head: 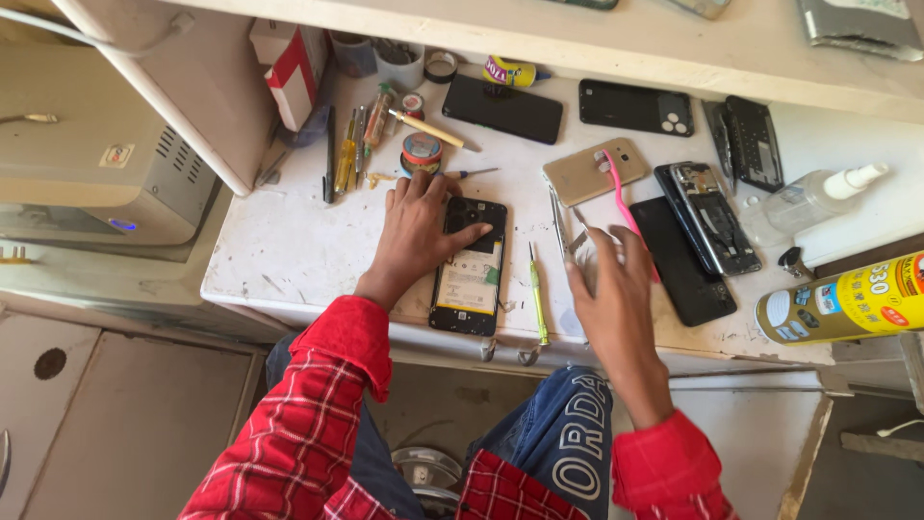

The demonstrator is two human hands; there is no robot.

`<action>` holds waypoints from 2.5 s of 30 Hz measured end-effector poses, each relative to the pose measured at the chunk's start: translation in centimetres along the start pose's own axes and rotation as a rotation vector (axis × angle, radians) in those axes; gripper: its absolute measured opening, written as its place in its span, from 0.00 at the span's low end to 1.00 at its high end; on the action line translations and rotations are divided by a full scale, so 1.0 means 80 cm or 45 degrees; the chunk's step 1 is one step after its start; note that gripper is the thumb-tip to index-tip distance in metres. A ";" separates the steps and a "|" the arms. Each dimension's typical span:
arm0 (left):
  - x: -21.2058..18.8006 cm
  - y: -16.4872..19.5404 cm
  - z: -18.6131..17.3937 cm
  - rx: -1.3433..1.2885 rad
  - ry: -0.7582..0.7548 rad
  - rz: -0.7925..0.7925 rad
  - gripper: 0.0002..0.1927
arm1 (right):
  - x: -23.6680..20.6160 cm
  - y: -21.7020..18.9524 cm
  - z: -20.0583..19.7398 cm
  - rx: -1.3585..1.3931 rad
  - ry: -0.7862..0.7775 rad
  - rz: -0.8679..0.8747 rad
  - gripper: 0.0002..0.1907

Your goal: The person works on a disassembled smartphone at a cluttered repair bench, using tweezers to pry and lift components near the camera module and battery area, picking at small parts, and finally using a screwdriver on the phone. Other phones and repair tools lie around the work surface.

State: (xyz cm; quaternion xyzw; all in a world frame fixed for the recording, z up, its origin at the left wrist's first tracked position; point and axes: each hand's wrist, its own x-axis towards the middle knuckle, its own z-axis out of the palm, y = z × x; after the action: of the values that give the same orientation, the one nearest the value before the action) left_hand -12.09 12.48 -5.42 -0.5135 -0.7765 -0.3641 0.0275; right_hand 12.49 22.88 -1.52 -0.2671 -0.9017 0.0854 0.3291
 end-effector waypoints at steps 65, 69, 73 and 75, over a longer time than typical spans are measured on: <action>-0.093 -0.013 -0.089 -0.005 0.395 0.095 0.03 | -0.040 -0.012 -0.017 1.870 0.375 0.960 0.13; -0.092 -0.016 -0.085 0.116 0.322 0.132 0.06 | -0.007 -0.012 0.003 1.914 0.246 1.047 0.11; -0.095 -0.020 -0.084 0.144 0.198 0.106 0.10 | 0.018 -0.033 0.021 1.722 0.161 0.873 0.08; -0.097 -0.023 -0.083 0.173 0.159 0.115 0.13 | 0.032 -0.045 0.031 1.563 0.121 0.786 0.07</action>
State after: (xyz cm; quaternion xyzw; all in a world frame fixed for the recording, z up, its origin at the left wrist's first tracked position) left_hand -12.14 2.16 -4.75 -0.5212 -0.7722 -0.3404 0.1268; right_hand 7.78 21.26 -0.83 -0.2803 -0.5574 0.6586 0.4207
